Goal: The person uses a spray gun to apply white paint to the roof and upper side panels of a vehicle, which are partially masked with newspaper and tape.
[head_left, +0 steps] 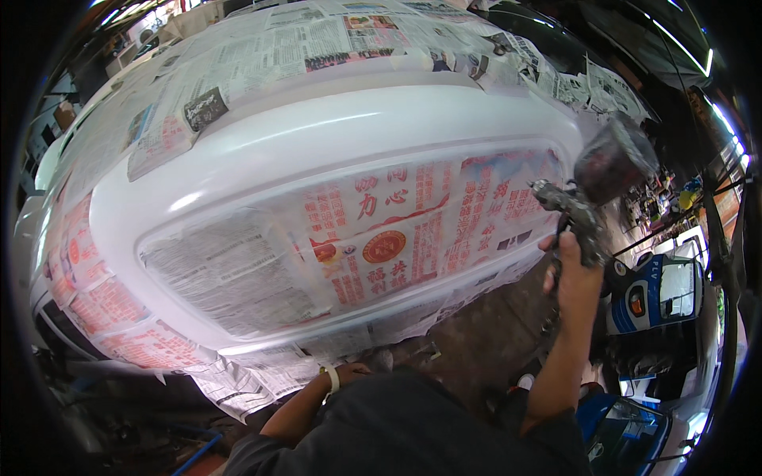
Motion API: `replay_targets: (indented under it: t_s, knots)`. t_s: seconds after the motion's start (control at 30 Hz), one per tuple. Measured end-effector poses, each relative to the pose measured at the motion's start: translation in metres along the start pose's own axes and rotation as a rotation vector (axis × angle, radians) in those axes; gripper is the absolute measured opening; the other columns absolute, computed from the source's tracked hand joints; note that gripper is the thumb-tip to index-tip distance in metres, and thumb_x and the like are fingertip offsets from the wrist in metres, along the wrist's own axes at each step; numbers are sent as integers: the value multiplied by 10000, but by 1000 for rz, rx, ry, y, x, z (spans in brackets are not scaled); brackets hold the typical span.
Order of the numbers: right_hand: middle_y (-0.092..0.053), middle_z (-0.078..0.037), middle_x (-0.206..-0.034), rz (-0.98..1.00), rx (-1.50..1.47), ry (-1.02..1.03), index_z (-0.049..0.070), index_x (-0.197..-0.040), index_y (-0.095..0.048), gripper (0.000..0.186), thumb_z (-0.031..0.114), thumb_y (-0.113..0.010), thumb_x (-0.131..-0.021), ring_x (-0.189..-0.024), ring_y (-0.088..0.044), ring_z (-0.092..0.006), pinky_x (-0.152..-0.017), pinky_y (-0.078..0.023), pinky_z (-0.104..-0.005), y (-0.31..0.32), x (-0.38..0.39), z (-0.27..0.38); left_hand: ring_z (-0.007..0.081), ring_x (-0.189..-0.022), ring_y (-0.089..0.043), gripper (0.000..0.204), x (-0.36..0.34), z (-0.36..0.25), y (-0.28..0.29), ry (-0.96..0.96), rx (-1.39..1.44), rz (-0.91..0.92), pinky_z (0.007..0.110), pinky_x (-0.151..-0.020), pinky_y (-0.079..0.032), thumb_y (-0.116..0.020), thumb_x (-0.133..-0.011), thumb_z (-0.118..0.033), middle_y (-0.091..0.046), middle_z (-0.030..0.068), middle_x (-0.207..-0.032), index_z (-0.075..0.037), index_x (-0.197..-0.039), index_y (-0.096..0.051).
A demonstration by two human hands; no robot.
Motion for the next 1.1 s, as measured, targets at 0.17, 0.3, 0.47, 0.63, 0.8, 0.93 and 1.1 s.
replay_targets:
  t_s: [0.17,0.3,0.47,0.63,0.8,0.93,1.1]
  knots:
    - [-686,-29,-853,-3,125,52,30,-1145,-635,307,300,-674,-1005,-474,-503,-68,-411,-382,-232,-19,-21,-39,234,-1115,-640,396,58,-18,9,18,96,-220,351,-1011,-478,-640,-1012,-305,-697,116,-1165,-21,-1287,-658]
    - [-661,-12,-824,-45,93,48,49,-1134,-634,287,297,-683,-1000,-480,-499,-63,-426,-388,-232,-34,-40,-45,152,-1062,-635,339,105,-44,-2,3,417,-344,315,-971,-486,-626,-1034,-265,-701,61,-1103,-9,-1255,-651]
    - [-626,-13,-805,-56,58,30,64,-1138,-618,300,318,-694,-999,-481,-488,-61,-427,-393,-231,-44,-52,-55,107,-975,-634,263,136,-40,-18,-17,496,-369,285,-893,-506,-594,-1057,-207,-705,29,-1078,-9,-1221,-651]
    - [-602,-17,-790,56,12,2,57,-1154,-597,324,323,-699,-999,-477,-473,-55,-422,-396,-228,-72,-32,-50,100,-877,-648,191,157,-30,-27,-22,537,-446,260,-813,-519,-619,-1038,-150,-717,28,-981,-2,-1150,-664]
    - [-597,-10,-801,229,-43,-8,54,-1077,-596,373,390,-725,-979,-568,-493,-63,-495,-415,-248,-111,5,-30,80,-755,-569,139,164,1,-31,108,403,-639,267,-688,-474,-745,-924,-149,-652,-19,-812,-30,-959,-683]
    - [-574,0,-816,319,-28,113,23,-1133,-589,383,349,-728,-987,-710,-494,-75,-663,-447,-254,-146,29,-29,79,-699,-511,217,176,3,-37,173,313,-751,283,-656,-446,-814,-852,-207,-587,-34,-722,-38,-857,-678]
    - [-598,-8,-818,533,-40,165,15,-1160,-591,390,331,-736,-982,-747,-523,-87,-702,-462,-262,-192,68,-3,90,-682,-510,298,193,-2,-55,232,300,-834,303,-644,-439,-808,-872,-300,-582,-9,-701,-30,-866,-682]
Point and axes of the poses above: each hand's wrist, its own x-axis away from the middle knuckle, its own y-axis out of the back of the hand, z = x × y, the point moved 2 cm from there along -x, towards the middle knuckle
